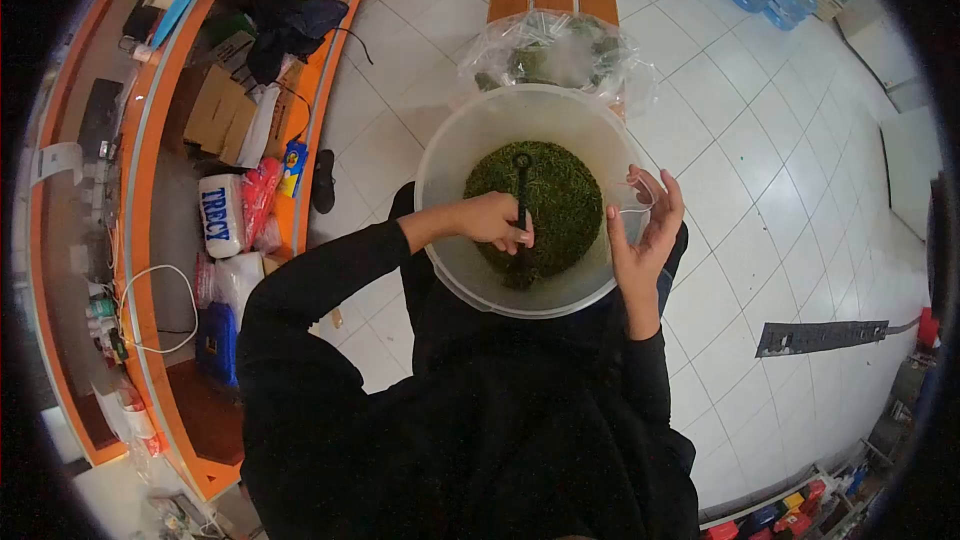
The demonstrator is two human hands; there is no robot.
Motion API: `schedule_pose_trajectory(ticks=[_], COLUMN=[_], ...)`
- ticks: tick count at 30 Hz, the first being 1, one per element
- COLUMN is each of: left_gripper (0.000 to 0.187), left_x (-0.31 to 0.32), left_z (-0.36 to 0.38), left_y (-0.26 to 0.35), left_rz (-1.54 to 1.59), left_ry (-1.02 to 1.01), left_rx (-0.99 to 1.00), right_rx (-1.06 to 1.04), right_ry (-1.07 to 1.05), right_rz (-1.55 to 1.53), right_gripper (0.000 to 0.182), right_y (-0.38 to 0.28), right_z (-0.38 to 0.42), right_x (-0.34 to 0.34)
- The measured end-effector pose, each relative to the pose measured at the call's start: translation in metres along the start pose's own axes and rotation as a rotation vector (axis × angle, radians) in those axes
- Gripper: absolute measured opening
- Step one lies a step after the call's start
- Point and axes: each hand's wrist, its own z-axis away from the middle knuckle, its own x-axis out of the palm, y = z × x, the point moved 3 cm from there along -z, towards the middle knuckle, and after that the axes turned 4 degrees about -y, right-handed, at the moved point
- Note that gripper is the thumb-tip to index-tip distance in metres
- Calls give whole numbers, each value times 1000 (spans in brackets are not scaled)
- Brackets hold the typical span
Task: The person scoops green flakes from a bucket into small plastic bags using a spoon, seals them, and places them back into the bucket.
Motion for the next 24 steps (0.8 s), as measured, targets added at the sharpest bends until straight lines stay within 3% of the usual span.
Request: schedule_pose_trajectory(ticks=[6, 12, 15, 18, 22, 24], left_gripper=[19, 19, 18, 16, 18, 18], left_x=[-4, -10, -11, -13, -12, -8], left_z=[14, 37, 55, 67, 87, 85], left_y=[4, 19, 25, 19, 28, 33], left_rz=[288, 375, 456, 590, 684, 599], left_ry=[23, 196, 379, 547, 773, 873], left_rx=[89, 255, 286, 419, 662, 731], right_rx=[-17, -44, -27, 14, -47, 54], right_ry=[51, -31, -47, -141, -459, -504], right_rz=[-100, 7, 41, 121, 383, 209], right_gripper=[83, 82, 80, 81, 85, 89], right_y=[-6, -1, -2, -10, -29, -30], right_z=[-1, 1, 2, 0, -7, -5], right_x=[3, 2, 2, 2, 7, 16])
